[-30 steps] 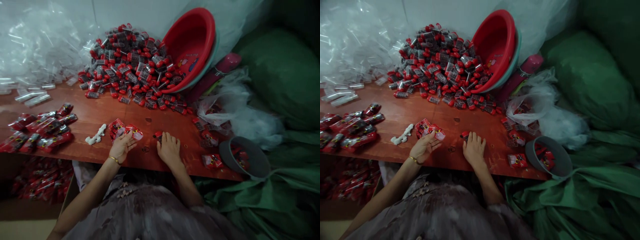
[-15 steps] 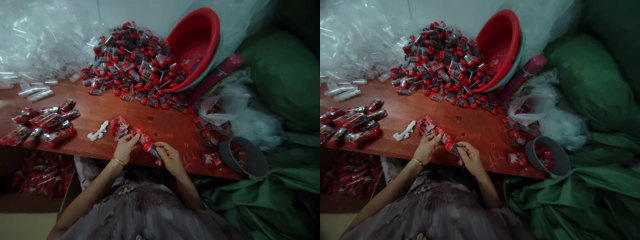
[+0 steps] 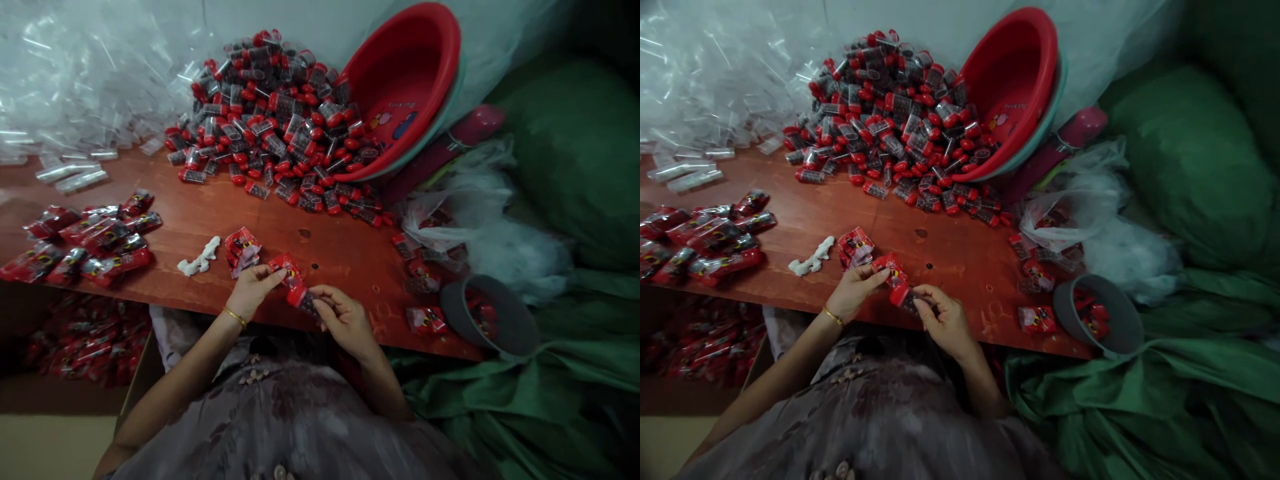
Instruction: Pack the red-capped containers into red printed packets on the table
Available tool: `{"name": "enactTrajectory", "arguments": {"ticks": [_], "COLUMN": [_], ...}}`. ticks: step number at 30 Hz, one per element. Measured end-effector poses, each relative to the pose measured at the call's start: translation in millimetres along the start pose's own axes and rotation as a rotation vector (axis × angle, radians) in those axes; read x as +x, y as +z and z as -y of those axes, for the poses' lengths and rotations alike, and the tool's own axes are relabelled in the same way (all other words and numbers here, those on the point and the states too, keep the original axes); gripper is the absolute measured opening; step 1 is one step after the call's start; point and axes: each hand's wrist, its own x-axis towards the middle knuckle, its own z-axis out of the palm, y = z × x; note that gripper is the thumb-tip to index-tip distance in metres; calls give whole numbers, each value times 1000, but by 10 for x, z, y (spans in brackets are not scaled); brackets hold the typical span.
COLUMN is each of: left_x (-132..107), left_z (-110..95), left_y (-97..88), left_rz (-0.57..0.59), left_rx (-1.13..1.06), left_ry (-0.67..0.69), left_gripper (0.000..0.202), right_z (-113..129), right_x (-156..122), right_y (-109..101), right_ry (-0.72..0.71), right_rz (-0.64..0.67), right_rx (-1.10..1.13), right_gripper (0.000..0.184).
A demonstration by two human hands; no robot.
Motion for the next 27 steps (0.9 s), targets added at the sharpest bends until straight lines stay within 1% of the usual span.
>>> {"name": "enactTrajectory", "arguments": {"ticks": [4, 7, 10, 12, 15, 17, 20, 24, 27], "left_x": [31, 41, 32, 22, 15, 16, 13, -12, -24], "left_z": [-41, -58, -29, 10, 68, 97, 132, 180, 192], "left_y": [-66, -64, -24, 3, 26, 33, 55, 122, 162], "left_rz": [66, 113, 128, 106, 30, -6, -45, -99, -138], "left_rx": [88, 89, 68, 42, 0, -18, -25, -28, -85], "left_ry": [71, 66, 34, 17, 21, 27, 41, 53, 27], "left_gripper": [41, 39, 41, 43, 45, 44, 42, 39, 41], "right_z": [-79, -126, -148, -156, -167, -168, -154, -119, -98], "right_x": [21, 29, 39, 44, 43, 42, 50, 78, 84], "right_y": [29, 52, 74, 92, 131, 164, 216, 271, 296], "right_ry": [42, 80, 86, 56, 29, 26, 44, 116, 104], "right_rz": [-23, -16, -24, -68, -147, -177, -230, -317, -365], "right_rx": [79, 113, 143, 131, 74, 47, 57, 140, 135], "right_gripper": [23, 25, 25, 25, 24, 25, 25, 25, 23]}}
